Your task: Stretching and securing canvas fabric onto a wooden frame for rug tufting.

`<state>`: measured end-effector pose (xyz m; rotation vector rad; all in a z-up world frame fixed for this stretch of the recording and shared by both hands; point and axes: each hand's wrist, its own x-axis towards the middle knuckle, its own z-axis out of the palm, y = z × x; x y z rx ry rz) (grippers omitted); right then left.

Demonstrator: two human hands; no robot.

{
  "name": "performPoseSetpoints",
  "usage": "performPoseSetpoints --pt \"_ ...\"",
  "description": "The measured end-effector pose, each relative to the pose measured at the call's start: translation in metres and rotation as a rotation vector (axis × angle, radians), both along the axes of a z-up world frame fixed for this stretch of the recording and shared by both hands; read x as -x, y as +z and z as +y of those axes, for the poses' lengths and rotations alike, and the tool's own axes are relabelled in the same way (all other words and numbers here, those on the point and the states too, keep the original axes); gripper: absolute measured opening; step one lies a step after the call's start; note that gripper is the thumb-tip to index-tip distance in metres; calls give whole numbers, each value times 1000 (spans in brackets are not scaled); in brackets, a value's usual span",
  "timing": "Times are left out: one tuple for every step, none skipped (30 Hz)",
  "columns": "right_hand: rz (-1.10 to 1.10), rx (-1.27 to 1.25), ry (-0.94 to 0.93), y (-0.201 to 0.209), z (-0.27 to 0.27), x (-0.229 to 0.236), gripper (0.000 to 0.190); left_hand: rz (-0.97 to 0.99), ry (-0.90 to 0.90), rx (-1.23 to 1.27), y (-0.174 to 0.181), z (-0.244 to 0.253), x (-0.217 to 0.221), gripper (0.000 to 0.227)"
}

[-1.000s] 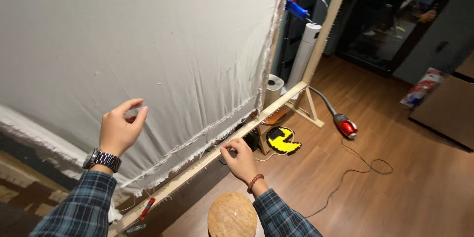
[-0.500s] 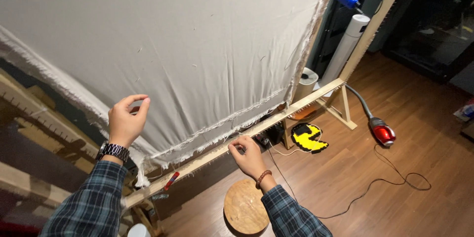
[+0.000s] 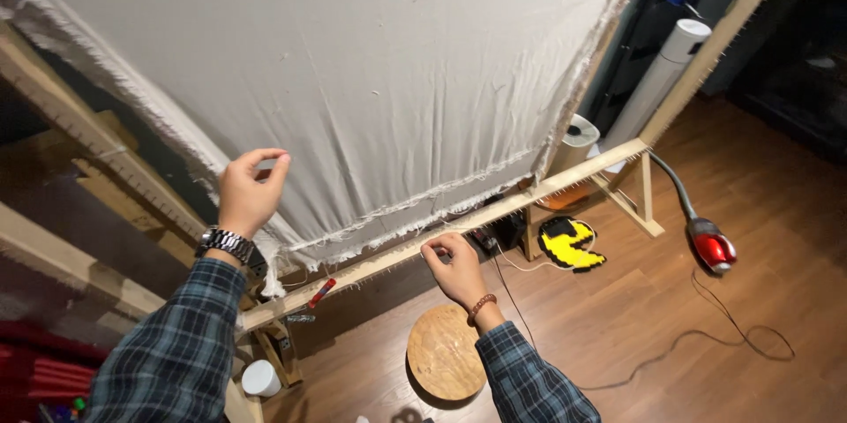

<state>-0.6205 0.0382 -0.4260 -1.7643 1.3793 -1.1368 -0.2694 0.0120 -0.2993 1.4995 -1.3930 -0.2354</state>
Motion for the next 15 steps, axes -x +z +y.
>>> performPoseSetpoints --pt "1 6 13 -1 0 -1 11 1 13 6 -1 1 1 17" --pt "3 -1 18 0 0 -3 11 38 -3 1 0 4 3 17" --pt "5 -9 23 1 0 -4 12 74 -20 -3 1 7 4 17" --pt "5 -2 41 4 0 -9 12 75 -2 4 -1 9 2 17" --pt "16 3 58 6 0 -14 12 94 -12 -19 -4 10 -1 16" --pt "24 7 76 10 1 -19 12 111 -21 -43 -5 12 -4 15" --pt "22 13 95 5 -2 -24 12 110 -2 -37 -1 16 -6 15" --pt "30 4 103 0 -5 -30 12 97 21 -39 2 20 -9 13" --pt "39 -5 111 -5 -8 -37 13 85 44 -43 4 24 -12 11" --pt "37 0 128 -4 -9 -41 13 84 61 -38 4 28 -17 11" --pt "50 -11 138 -3 -10 -47 13 88 105 -31 4 31 -23 12" --pt "64 -22 145 -2 -10 -53 14 92 148 -25 4 34 -29 13" --pt "63 -18 161 -2 -13 -60 14 91 163 -21 -2 32 -40 13" --pt "68 -36 151 -2 -14 -67 15 83 199 -23 -9 30 -50 12" --pt "73 -54 142 -2 -16 -73 15 75 235 -25 -15 28 -60 11"
